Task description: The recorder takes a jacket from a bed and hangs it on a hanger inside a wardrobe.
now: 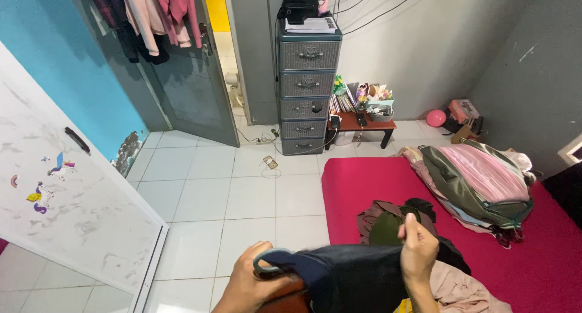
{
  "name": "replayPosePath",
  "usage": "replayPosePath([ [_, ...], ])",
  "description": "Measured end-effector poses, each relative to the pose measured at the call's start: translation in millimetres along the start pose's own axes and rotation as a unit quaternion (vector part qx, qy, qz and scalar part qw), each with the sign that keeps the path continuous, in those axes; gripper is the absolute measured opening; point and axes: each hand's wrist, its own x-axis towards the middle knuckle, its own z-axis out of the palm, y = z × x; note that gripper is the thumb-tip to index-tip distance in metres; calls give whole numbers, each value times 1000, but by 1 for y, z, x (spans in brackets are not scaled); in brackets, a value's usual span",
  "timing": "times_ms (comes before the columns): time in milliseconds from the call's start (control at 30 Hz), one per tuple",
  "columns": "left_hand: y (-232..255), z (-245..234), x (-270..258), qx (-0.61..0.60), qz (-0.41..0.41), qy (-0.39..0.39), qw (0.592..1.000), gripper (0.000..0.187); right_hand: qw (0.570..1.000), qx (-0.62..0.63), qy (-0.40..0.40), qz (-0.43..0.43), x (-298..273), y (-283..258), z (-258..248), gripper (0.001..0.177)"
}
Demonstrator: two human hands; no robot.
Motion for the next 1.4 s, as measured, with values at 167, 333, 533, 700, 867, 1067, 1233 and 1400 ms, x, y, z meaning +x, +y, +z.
replayPosePath([
  [167,11,-2,8,-7,10,-11,1000,31,999,18,29,-3,4,-1,-10,54],
  [333,-3,10,11,97,-60,-41,993,42,999,20,26,7,5,5,-14,56],
  [533,4,13,12,96,-12,-36,995,36,998,31,44,12,8,10,-16,57],
  [700,13,9,14,-47,-116,21,992,47,998,57,28,7,14,15,-18,54],
  [867,-1,9,17,99,26,-33,994,36,998,52,42,13,19,16,-17,54],
  [1067,11,18,15,-1,-59,71,996,44,997,73,14,20,19,22,-18,52],
  [1233,3,25,13,-39,-83,68,993,40,994,107,-10,8,18,11,-17,45],
  [1400,18,20,7,-78,21,129,988,31,999,52,-15,-7,4,13,-15,46],
])
